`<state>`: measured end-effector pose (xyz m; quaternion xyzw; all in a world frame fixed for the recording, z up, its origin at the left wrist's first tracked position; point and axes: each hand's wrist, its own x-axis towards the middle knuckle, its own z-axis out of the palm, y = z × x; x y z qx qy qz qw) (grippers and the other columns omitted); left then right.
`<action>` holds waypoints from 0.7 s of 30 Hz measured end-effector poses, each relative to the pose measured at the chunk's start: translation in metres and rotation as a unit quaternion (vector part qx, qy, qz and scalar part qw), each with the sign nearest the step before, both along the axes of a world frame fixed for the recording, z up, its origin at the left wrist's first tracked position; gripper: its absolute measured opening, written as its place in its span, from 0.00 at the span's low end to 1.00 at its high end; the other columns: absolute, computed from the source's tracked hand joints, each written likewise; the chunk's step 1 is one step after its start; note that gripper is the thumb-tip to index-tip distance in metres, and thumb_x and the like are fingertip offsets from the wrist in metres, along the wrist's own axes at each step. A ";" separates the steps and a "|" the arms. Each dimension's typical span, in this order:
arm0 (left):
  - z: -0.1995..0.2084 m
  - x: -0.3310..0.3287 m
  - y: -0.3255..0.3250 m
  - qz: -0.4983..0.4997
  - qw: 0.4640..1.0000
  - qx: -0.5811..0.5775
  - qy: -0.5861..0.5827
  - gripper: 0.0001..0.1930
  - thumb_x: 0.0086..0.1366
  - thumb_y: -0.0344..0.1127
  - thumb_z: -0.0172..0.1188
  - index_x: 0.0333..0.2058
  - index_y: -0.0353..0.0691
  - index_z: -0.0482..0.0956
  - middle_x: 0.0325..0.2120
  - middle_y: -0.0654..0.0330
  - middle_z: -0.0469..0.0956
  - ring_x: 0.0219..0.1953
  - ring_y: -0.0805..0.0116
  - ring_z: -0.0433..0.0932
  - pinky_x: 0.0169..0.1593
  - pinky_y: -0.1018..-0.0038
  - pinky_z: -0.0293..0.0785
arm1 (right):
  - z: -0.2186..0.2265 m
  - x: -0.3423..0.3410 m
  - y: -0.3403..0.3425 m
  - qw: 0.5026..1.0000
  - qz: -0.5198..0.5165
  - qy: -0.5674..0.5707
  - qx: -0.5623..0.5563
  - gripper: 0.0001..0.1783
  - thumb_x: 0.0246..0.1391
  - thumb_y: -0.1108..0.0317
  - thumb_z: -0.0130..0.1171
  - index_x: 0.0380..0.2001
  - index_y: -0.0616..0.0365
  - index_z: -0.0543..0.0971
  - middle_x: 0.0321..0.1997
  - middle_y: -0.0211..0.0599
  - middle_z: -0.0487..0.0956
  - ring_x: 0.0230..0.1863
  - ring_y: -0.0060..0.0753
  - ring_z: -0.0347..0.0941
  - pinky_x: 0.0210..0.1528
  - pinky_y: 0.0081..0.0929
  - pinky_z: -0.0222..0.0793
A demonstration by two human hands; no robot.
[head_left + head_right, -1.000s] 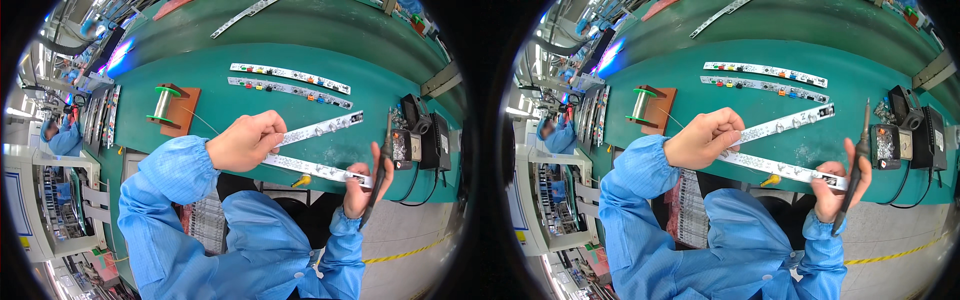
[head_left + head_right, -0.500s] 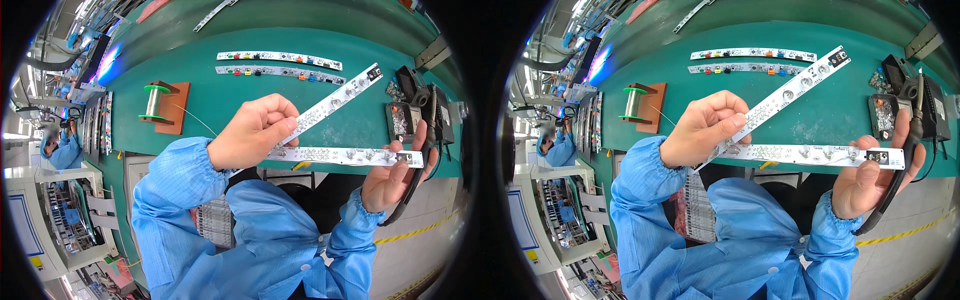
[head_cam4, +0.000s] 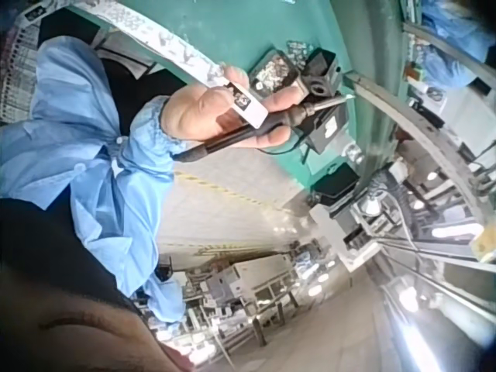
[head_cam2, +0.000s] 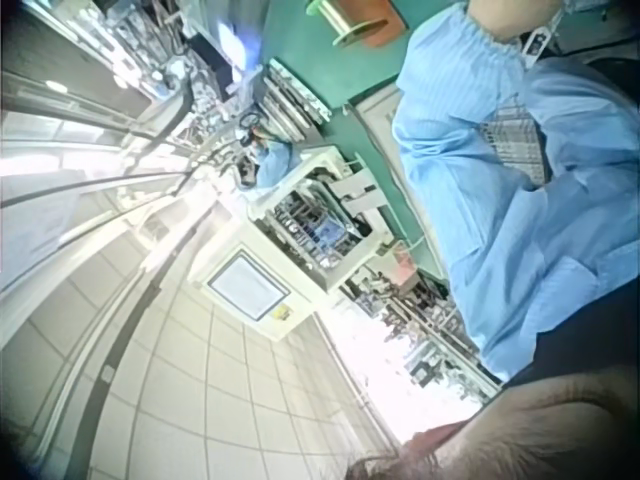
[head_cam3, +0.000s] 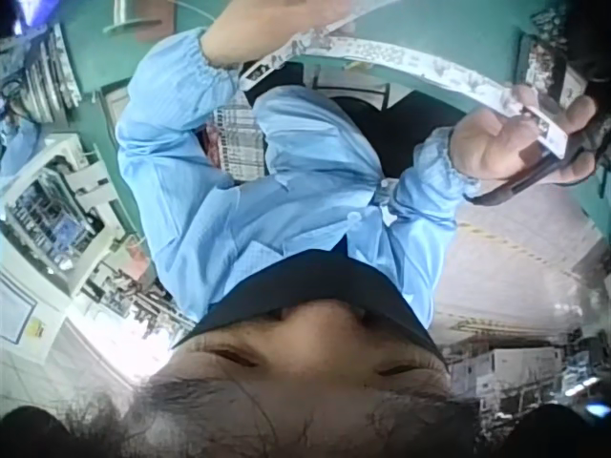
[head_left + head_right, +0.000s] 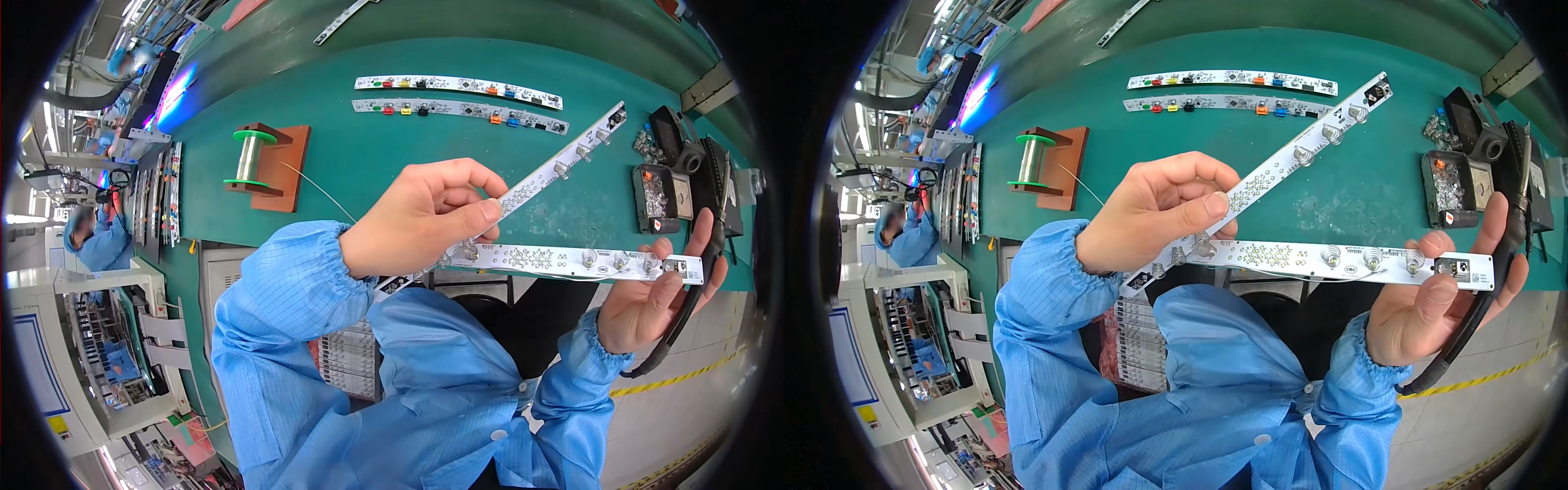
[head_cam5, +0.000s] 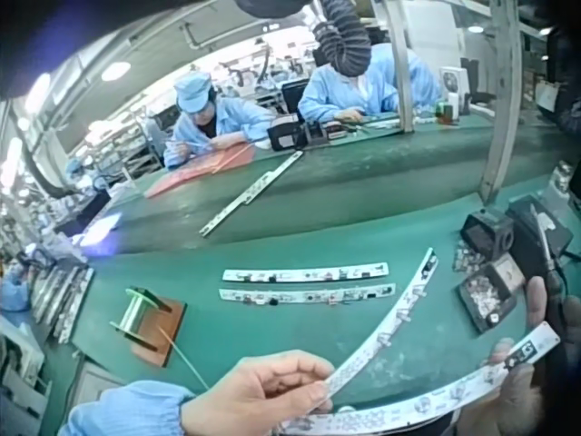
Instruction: Soldering components onto LED light strips at a manufacturing station.
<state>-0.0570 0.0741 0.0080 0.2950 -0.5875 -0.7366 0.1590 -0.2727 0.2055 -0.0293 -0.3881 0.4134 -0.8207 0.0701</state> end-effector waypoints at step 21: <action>0.000 -0.002 0.008 0.043 0.997 -0.029 0.056 0.17 0.61 0.27 0.57 0.48 0.31 0.67 0.35 0.57 0.76 0.34 0.76 0.75 0.37 0.80 0.73 | 0.003 0.004 0.013 0.994 0.062 0.005 -0.092 0.28 0.57 0.56 0.53 0.59 0.48 0.60 0.67 0.57 0.48 0.46 0.37 0.75 0.49 0.30 0.73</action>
